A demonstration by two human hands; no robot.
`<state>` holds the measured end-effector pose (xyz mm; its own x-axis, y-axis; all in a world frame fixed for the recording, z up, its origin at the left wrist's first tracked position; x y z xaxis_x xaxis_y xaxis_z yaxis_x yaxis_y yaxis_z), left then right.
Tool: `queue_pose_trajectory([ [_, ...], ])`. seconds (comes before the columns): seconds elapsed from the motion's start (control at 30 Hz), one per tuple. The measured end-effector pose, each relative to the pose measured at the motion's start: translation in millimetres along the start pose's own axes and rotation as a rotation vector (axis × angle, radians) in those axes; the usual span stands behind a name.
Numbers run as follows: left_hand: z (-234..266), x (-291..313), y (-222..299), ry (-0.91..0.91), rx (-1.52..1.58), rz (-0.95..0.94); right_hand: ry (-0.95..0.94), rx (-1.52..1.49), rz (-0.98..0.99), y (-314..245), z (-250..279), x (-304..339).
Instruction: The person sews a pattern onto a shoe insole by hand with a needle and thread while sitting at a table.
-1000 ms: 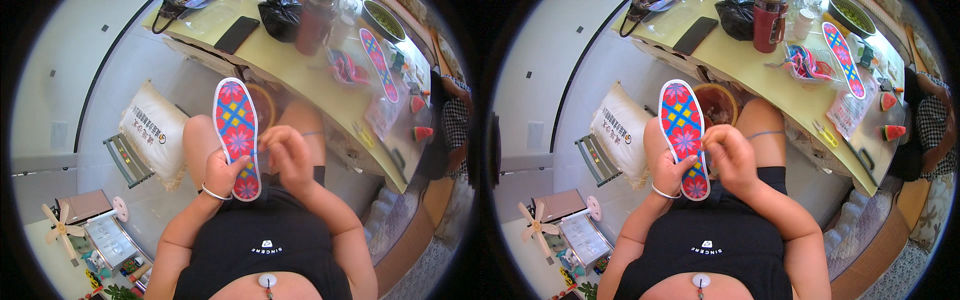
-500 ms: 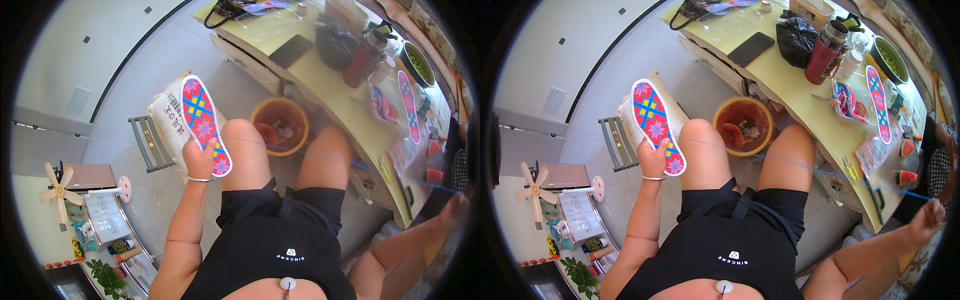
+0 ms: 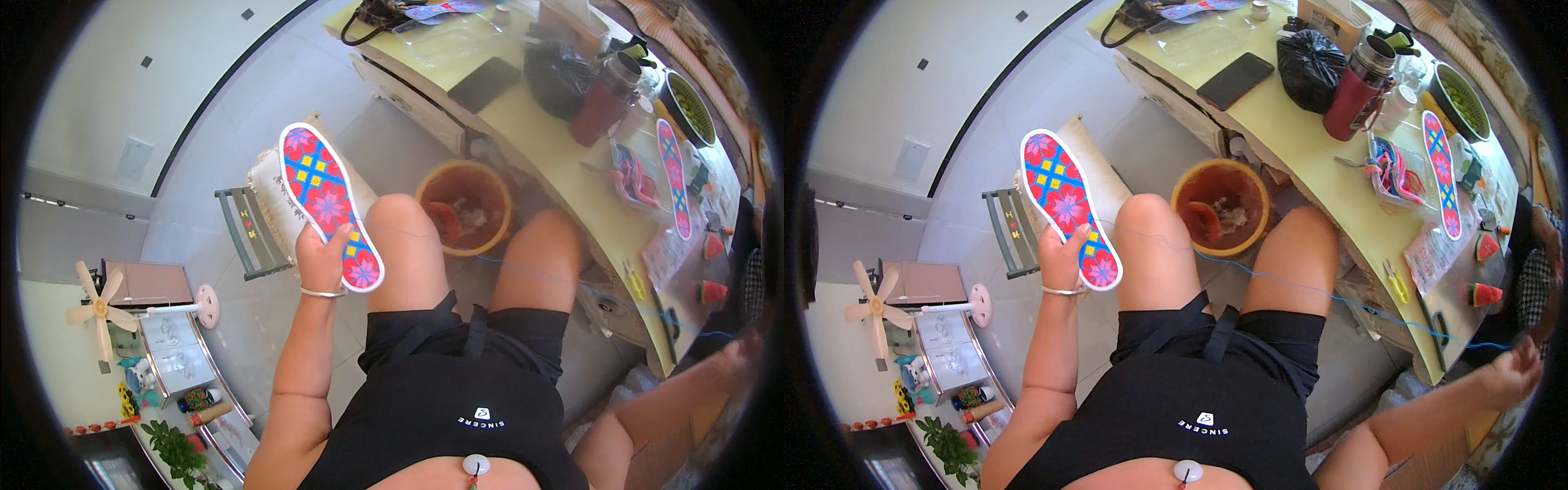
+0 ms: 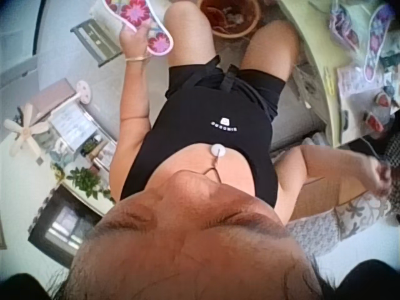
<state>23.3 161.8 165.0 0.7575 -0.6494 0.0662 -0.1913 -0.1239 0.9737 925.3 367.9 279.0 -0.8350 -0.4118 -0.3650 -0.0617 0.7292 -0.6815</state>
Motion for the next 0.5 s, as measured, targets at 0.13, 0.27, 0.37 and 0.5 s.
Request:
queue_pose_trajectory([
  [0.13,-65.4,34.7,-11.3,-0.209,0.221,0.219,-0.597,0.486,-0.181,32.0,-132.3,238.7],
  [0.27,-104.5,67.6,-13.1,-0.304,0.159,0.259,-1.366,0.672,-0.198,29.1,-214.4,463.3],
  [0.37,-120.4,78.6,-9.9,-0.331,0.093,0.241,-1.457,0.454,0.11,-6.6,-251.8,520.1],
  [0.5,-131.0,84.3,-6.9,-0.354,0.027,0.229,-1.516,0.431,0.197,-10.1,-255.8,547.0],
])
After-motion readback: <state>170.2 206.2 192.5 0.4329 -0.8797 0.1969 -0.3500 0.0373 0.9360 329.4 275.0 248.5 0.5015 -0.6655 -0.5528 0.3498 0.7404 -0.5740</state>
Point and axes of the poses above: each hand's wrist, its own x-axis away from the middle knuckle, its own z-axis out of the back of the hand, y = z × x, the point moved 10 cm from there along -x, towards the middle knuckle, and after that the axes turned 12 degrees about x, right-handed, at the moved point
